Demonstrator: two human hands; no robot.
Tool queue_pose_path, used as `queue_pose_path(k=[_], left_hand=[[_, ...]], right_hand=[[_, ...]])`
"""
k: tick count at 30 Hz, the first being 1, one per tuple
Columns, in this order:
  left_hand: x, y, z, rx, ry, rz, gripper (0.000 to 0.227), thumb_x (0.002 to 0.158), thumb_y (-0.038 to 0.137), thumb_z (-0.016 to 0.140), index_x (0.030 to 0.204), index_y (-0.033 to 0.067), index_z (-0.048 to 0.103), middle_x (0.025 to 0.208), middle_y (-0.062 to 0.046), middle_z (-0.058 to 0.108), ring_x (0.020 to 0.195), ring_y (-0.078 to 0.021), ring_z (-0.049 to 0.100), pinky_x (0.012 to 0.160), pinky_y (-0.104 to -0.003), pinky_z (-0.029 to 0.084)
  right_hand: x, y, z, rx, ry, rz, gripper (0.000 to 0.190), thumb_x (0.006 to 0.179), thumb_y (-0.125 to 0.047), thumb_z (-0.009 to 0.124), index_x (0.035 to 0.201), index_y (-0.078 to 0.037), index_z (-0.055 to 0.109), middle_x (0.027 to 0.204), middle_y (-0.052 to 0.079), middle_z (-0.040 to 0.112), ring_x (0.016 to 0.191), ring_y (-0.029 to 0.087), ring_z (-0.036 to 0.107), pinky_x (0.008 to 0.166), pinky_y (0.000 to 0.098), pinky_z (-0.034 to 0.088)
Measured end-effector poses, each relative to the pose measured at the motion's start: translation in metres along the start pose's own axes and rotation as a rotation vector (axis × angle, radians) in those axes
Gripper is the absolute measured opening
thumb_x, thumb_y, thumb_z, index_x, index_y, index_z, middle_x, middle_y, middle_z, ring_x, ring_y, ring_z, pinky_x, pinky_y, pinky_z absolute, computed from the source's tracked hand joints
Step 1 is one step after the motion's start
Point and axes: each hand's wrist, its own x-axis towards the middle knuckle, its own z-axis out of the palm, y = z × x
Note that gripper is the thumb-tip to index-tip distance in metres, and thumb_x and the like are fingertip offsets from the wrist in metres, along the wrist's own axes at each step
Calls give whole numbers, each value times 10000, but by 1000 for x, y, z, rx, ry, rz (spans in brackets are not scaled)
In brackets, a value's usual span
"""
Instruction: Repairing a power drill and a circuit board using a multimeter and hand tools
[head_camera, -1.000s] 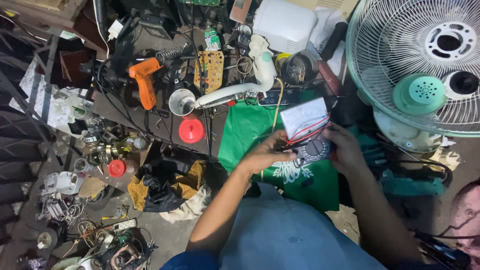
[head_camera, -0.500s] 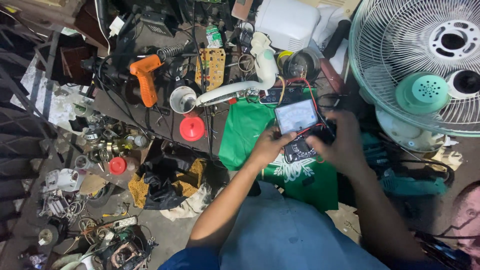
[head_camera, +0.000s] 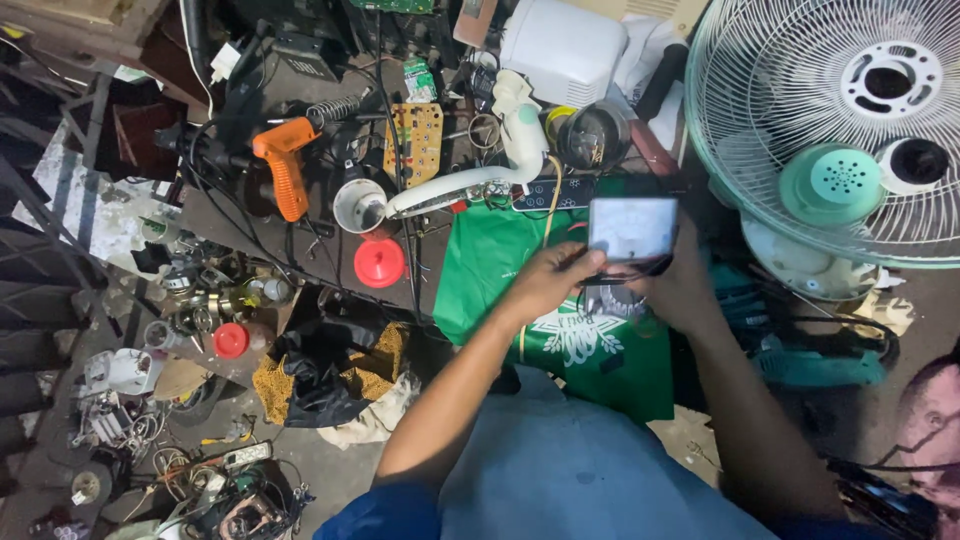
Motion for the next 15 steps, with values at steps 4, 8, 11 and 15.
queue_pose_path(k=[4, 8, 11, 15], left_hand=[[0, -10, -5, 203, 73, 64, 568, 973, 552, 627, 1240, 58, 714, 1126, -181, 748, 1153, -318, 688, 967, -462, 571], [-8, -19, -11, 399, 259, 160, 400, 924, 406, 701, 1188, 107, 727, 1097, -145, 753, 1115, -336, 701, 944, -439, 583], [-5, -22, -19, 530, 425, 308, 252, 945, 287, 698, 1113, 102, 729, 1010, -140, 744, 1034, -355, 712, 878, -444, 591], [17, -15, -26, 510, 655, 279, 406, 973, 302, 648, 1143, -64, 604, 938, -328, 689, 952, -516, 692, 796, -595, 556]], right_hand=[[21, -11, -4, -253, 126, 355, 1122, 729, -504, 863, 1581, -134, 232, 1467, 300, 497, 1343, 479, 492, 1120, 597, 398], [36, 14, -4, -515, 202, 217, 926, 783, -135, 830, 1534, 3, 306, 1358, 323, 490, 1307, 523, 473, 1100, 583, 414], [39, 17, 1, -612, 154, 248, 855, 861, -63, 732, 1573, -7, 262, 1374, 309, 459, 1324, 513, 468, 1099, 593, 421], [49, 52, 1, -783, 9, 236, 889, 875, -160, 660, 1626, -24, 204, 1503, 270, 399, 1403, 478, 435, 1064, 592, 456]])
